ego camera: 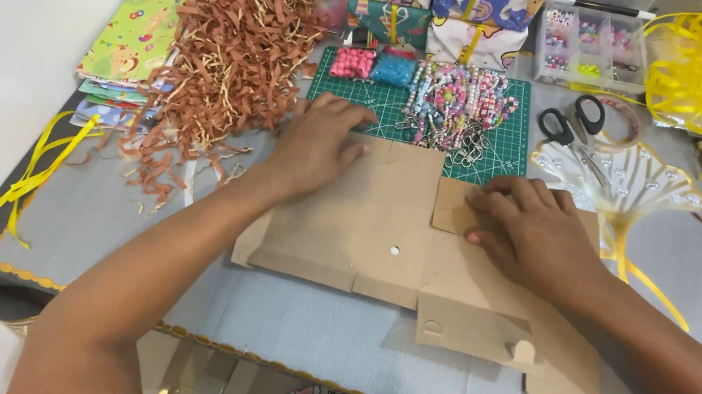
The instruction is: The person picks and organizes various colorful beads on a cutting mat before transitioning to folding and assembling a small cardboard gift box.
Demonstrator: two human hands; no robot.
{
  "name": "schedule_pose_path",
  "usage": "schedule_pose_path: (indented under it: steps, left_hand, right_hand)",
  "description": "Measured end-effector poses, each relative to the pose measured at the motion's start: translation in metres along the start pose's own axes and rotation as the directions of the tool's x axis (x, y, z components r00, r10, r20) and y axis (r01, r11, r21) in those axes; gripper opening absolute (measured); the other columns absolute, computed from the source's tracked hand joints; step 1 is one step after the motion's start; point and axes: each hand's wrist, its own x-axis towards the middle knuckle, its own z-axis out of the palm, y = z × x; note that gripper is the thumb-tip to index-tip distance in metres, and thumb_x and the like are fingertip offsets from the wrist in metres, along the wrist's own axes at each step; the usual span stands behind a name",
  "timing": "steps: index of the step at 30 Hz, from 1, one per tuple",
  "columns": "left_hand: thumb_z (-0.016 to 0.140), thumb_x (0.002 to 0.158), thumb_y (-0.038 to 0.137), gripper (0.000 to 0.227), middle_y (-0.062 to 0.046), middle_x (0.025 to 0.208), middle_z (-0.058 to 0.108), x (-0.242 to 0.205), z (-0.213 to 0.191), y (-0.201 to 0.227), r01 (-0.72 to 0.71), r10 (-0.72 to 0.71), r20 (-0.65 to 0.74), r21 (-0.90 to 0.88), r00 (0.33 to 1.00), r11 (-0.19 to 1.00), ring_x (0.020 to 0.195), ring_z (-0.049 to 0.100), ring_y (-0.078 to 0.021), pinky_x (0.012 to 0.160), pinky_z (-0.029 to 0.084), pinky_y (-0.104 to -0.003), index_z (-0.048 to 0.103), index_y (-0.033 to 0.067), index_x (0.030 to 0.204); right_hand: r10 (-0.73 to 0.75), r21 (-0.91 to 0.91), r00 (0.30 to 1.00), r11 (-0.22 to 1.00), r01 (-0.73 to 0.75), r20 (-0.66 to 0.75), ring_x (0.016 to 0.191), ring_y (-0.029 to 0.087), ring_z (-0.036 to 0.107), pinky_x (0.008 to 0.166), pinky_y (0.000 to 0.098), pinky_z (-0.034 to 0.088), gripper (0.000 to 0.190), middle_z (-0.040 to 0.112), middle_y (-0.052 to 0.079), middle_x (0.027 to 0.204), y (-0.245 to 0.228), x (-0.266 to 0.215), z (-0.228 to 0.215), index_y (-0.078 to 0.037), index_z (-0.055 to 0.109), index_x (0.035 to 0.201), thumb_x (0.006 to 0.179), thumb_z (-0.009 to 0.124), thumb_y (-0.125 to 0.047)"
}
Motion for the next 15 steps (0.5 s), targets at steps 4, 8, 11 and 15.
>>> schedule_pose_path:
  steps: [4, 8, 11, 15]
  left_hand:
    - [0.086, 0.100, 0.022, 0.037, -0.003, 0.116, 0.079, -0.006, -0.010, 0.016, -0.042, 0.042, 0.029, -0.018, 0.999, 0.999, 0.128, 0.066, -0.0295, 0.117, 0.039, -0.058, 0.081, 0.0201, 0.137]
    - [0.087, 0.099, 0.015, 0.025, -0.006, 0.104, 0.080, -0.006, -0.017, 0.023, -0.030, 0.030, 0.002, -0.106, 1.000, 0.994, 0.115, 0.072, -0.0302, 0.110, 0.047, -0.054, 0.087, 0.0157, 0.124]
    - [0.087, 0.100, 0.013, 0.016, -0.009, 0.101, 0.081, -0.012, -0.011, 0.022, -0.031, 0.022, -0.047, -0.205, 0.999, 0.978, 0.106, 0.078, -0.0322, 0.102, 0.056, -0.052, 0.089, 0.0132, 0.116]
    - [0.089, 0.099, 0.013, 0.010, -0.011, 0.097, 0.081, -0.022, -0.012, 0.020, -0.073, 0.051, -0.090, -0.262, 0.995, 0.962, 0.099, 0.081, -0.0360, 0.093, 0.062, -0.051, 0.091, 0.0137, 0.109]
  right_hand:
    - [0.004, 0.019, 0.996, 1.000, -0.006, 0.090, 0.150, 0.031, 0.062, 0.121, 0.0566, 0.051, 0.045, 0.062, 0.000, 0.150, 0.004, 0.006, -0.021, -0.031, 0.070, 0.143, 0.107, 0.070, -0.058]
    - [0.008, 0.047, 0.994, 0.999, -0.014, 0.112, 0.147, 0.033, 0.065, 0.120, 0.0546, 0.050, 0.053, 0.067, 0.003, 0.146, 0.001, 0.032, -0.036, -0.027, 0.073, 0.146, 0.101, 0.080, -0.056]
    - [-0.004, 0.154, 0.999, 0.988, 0.011, -0.042, 0.142, 0.035, 0.067, 0.115, 0.0524, 0.050, 0.058, 0.070, 0.005, 0.140, -0.008, 0.057, -0.036, -0.023, 0.072, 0.153, 0.101, 0.084, -0.047]
    - [-0.072, 0.138, 0.988, 0.986, 0.091, -0.133, 0.141, 0.033, 0.065, 0.109, 0.0479, 0.047, 0.067, 0.074, 0.005, 0.137, -0.024, 0.078, -0.019, -0.020, 0.071, 0.157, 0.095, 0.091, -0.037]
